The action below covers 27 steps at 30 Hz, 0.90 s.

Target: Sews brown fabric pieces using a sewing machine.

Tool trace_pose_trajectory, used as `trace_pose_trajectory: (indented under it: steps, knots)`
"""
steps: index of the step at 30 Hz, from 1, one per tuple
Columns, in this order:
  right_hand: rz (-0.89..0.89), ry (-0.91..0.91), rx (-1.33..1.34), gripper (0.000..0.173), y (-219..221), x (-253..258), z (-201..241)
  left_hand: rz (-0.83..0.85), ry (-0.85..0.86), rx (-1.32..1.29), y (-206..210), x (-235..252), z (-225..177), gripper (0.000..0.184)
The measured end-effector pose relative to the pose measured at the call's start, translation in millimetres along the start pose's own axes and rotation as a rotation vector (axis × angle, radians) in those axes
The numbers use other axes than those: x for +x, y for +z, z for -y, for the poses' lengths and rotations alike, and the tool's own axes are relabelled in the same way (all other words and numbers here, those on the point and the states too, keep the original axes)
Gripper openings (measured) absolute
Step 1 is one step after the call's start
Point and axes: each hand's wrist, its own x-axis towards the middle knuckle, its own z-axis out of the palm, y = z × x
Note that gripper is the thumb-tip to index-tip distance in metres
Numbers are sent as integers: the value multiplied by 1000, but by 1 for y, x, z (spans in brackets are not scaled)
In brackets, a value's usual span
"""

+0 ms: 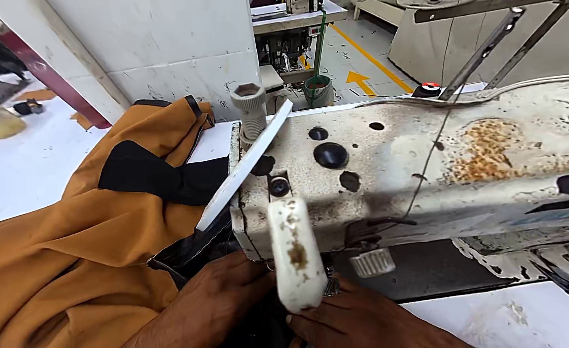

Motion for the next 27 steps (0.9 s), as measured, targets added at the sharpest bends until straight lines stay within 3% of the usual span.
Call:
trace_pose_trajectory:
  steps: [9, 17, 21, 23, 27]
  knots:
    - [5, -8, -145, 30, 0, 0, 3, 53, 136, 91, -6, 5, -2, 20]
    - [30, -4, -178, 28, 0, 1, 4, 120, 49, 126, -13, 3, -2, 22]
    - [36, -4, -147, 26, -3, 1, 5, 108, -87, 174, -27, 26, -25, 31]
    - [34, 0, -129, 26, -3, 2, 5, 188, -147, 134, -34, 32, -30, 29]
    - [43, 8, -109, 26, -3, 1, 6, 128, -58, 37, -11, 0, 1, 28]
